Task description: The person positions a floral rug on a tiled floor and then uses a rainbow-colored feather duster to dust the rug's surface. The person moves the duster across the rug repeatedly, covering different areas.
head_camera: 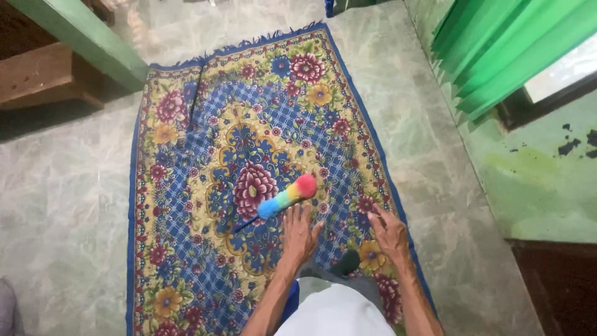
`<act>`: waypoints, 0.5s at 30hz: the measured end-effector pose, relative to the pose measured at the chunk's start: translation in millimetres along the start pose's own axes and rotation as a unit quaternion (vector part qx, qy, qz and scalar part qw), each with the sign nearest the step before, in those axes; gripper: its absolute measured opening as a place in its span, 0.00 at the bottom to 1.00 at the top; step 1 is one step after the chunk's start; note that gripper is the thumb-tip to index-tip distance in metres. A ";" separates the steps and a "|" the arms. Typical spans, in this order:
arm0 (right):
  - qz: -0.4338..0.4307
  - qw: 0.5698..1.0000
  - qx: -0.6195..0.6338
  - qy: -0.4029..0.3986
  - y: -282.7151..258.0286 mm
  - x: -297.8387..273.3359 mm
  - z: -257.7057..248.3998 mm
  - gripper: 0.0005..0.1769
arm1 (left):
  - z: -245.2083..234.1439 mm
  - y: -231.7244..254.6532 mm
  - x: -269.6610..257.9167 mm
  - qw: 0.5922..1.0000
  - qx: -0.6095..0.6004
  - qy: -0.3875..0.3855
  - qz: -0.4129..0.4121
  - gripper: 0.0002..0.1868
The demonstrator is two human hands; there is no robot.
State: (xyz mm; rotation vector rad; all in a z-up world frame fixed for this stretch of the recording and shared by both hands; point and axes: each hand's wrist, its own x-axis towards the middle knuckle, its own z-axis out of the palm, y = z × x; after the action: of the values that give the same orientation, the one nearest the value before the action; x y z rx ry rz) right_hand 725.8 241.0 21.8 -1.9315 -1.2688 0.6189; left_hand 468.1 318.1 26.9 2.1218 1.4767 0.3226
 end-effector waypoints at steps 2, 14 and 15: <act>0.053 0.998 -0.008 -0.021 2.6 16.0 -14.7 0.28 | 9.2 12.6 9.2 1.000 -0.002 -0.002 -0.008 0.33; 0.009 0.999 0.023 -0.030 28.9 118.7 -50.6 0.23 | 39.8 57.2 91.3 1.000 0.011 0.011 -0.023 0.38; 0.017 0.999 0.023 -0.034 29.6 130.9 -51.9 0.23 | 44.0 58.0 103.2 1.000 0.006 0.022 -0.022 0.38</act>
State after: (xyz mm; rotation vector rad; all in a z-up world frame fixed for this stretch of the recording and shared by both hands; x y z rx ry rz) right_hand 831.9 337.7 30.4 -1.9131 -1.2544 0.7309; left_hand 573.9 385.4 11.5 2.1009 1.5508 0.3462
